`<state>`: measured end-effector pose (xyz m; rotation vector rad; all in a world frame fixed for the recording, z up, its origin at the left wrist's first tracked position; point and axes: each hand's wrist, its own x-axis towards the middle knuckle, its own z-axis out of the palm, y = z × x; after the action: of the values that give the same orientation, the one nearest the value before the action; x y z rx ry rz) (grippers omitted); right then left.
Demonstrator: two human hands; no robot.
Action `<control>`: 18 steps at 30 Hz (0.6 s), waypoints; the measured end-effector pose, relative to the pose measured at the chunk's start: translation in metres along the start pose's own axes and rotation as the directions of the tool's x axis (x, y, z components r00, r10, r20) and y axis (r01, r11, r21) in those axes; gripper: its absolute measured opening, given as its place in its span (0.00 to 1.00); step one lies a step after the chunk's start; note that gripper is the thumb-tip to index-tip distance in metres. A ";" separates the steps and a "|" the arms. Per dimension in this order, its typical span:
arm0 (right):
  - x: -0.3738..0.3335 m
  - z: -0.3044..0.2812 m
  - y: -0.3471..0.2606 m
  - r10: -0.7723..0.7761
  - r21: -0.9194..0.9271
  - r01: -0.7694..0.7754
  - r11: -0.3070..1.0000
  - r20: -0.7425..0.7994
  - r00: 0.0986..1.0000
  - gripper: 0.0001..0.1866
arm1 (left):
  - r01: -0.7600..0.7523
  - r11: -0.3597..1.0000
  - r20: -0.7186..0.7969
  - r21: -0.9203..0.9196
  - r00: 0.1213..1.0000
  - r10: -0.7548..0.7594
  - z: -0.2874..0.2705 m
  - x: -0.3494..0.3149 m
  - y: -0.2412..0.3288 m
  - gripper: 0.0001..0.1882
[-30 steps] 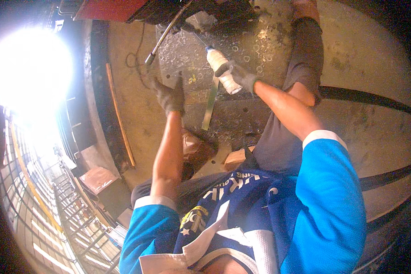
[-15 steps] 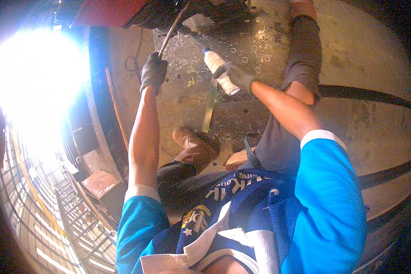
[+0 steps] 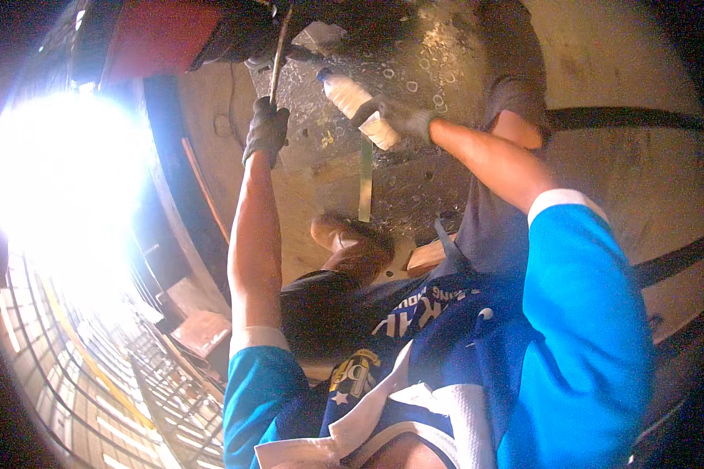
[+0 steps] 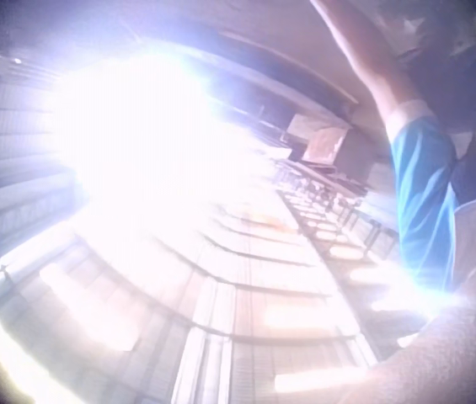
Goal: The person sits at a drill press and drills holes into a metal plate. They repeatedly position the plate, lower the drill to cut holes, and apply liquid from a bottle to the work area between drilling cycles.
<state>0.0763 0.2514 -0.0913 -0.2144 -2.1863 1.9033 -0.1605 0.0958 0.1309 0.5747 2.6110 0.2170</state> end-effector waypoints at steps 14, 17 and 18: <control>-0.006 -0.012 -0.036 0.161 -0.007 -0.162 0.987 -0.014 0.987 0.13 | -0.076 0.997 -0.007 0.004 0.997 0.076 0.001 0.005 0.000 0.25; 0.008 -0.002 -0.015 0.227 -0.074 -0.226 0.971 0.012 0.974 0.13 | -0.036 0.999 0.040 -0.028 0.998 0.038 0.002 0.007 0.001 0.25; 0.011 0.001 -0.010 0.229 -0.073 -0.231 0.970 -0.039 0.973 0.14 | -0.053 0.998 0.027 -0.042 0.998 0.054 0.003 0.007 -0.001 0.24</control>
<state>0.0658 0.2521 -0.0808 -0.5290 -2.3036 1.9164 -0.1656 0.0984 0.1254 0.6291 2.5597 0.2778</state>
